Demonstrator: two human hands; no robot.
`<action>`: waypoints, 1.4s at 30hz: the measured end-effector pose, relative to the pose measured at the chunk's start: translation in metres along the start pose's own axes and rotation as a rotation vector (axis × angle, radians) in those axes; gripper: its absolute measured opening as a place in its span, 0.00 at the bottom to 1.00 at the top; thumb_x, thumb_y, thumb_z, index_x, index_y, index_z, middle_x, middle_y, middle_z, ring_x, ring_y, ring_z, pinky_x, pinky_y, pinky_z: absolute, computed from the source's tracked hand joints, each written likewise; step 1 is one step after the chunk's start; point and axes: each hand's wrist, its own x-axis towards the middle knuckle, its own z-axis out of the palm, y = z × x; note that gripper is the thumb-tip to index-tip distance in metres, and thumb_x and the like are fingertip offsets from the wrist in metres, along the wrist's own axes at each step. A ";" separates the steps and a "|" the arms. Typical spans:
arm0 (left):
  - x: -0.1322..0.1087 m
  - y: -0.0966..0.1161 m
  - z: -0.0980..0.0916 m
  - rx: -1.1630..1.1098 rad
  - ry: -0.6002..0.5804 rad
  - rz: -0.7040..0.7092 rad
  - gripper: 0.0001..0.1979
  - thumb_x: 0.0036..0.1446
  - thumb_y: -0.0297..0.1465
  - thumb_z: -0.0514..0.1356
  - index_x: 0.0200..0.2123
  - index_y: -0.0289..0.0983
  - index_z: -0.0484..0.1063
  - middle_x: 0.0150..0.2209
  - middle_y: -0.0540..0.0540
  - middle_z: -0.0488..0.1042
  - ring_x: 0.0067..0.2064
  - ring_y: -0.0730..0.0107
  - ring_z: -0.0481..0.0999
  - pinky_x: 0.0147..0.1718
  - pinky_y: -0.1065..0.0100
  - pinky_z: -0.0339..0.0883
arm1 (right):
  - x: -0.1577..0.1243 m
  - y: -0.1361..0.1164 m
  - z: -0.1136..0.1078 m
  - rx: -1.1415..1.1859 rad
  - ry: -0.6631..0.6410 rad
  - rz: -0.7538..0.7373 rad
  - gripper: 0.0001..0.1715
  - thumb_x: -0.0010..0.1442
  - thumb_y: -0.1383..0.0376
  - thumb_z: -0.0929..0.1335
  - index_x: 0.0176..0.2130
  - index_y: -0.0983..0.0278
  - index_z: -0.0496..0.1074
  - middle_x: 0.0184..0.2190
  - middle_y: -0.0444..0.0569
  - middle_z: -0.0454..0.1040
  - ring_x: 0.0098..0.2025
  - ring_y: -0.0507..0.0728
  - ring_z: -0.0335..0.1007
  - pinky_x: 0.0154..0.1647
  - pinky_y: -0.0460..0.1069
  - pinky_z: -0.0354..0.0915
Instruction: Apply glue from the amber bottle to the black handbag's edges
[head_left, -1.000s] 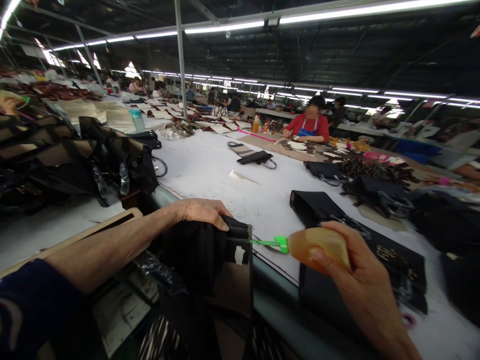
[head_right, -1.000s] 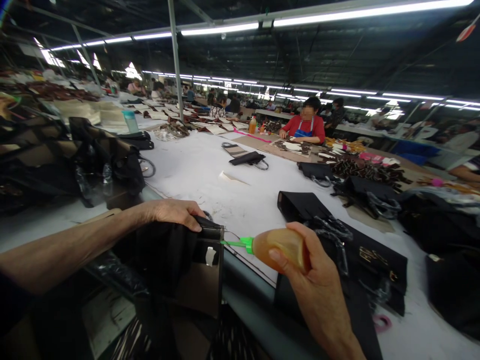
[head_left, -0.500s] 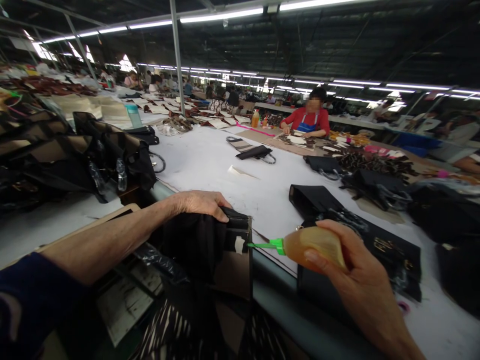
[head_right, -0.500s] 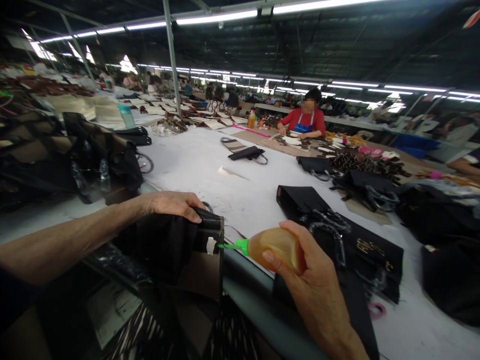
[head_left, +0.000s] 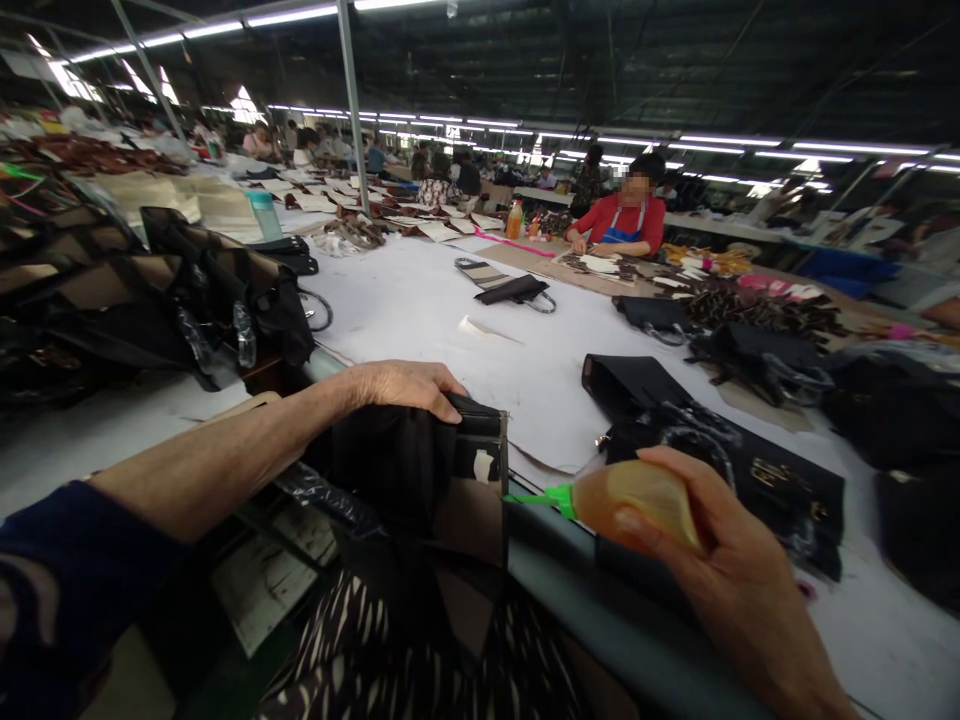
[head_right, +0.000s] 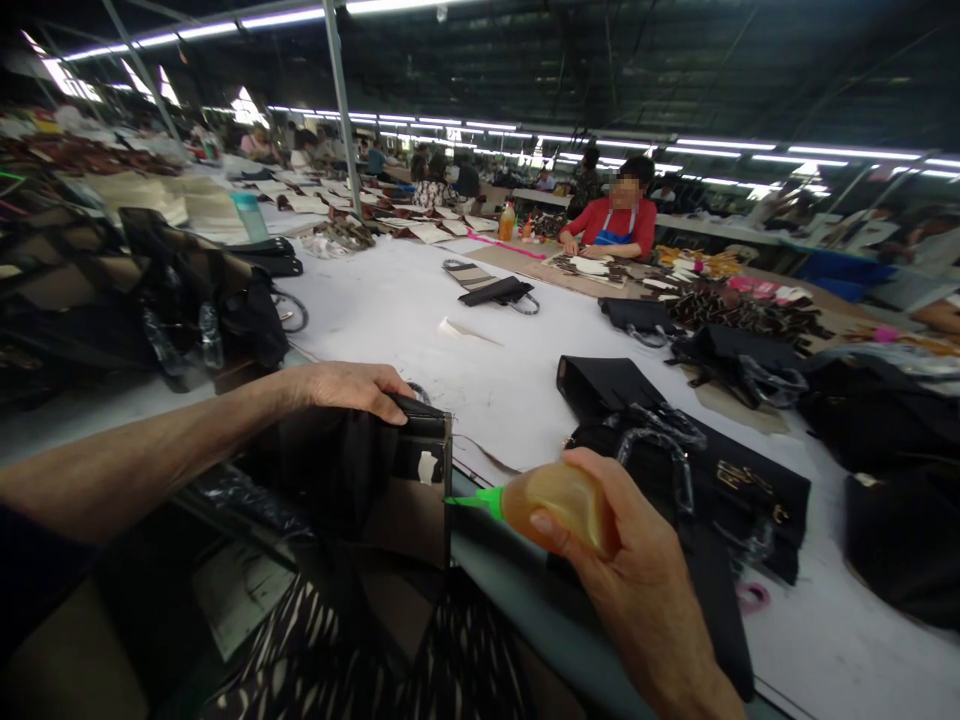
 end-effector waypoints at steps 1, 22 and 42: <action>0.000 0.000 0.000 0.007 -0.001 -0.001 0.15 0.45 0.32 0.59 0.37 0.33 0.75 0.33 0.48 0.76 0.34 0.66 0.72 0.32 0.71 0.64 | -0.001 0.000 0.000 -0.001 -0.003 0.002 0.21 0.54 0.51 0.67 0.45 0.56 0.67 0.40 0.42 0.73 0.36 0.56 0.71 0.33 0.46 0.68; 0.002 0.001 -0.004 0.042 0.031 0.034 0.14 0.45 0.31 0.59 0.37 0.33 0.75 0.31 0.49 0.76 0.34 0.68 0.71 0.34 0.71 0.63 | -0.024 0.010 0.011 0.009 -0.091 -0.002 0.19 0.56 0.52 0.66 0.45 0.57 0.66 0.40 0.43 0.72 0.36 0.54 0.71 0.31 0.43 0.67; -0.011 0.046 -0.023 0.380 0.318 0.152 0.12 0.51 0.34 0.55 0.34 0.33 0.73 0.27 0.52 0.73 0.30 0.72 0.69 0.29 0.74 0.61 | -0.006 0.032 0.035 0.284 -0.038 0.287 0.28 0.51 0.49 0.68 0.48 0.60 0.65 0.37 0.45 0.72 0.36 0.58 0.68 0.38 0.49 0.65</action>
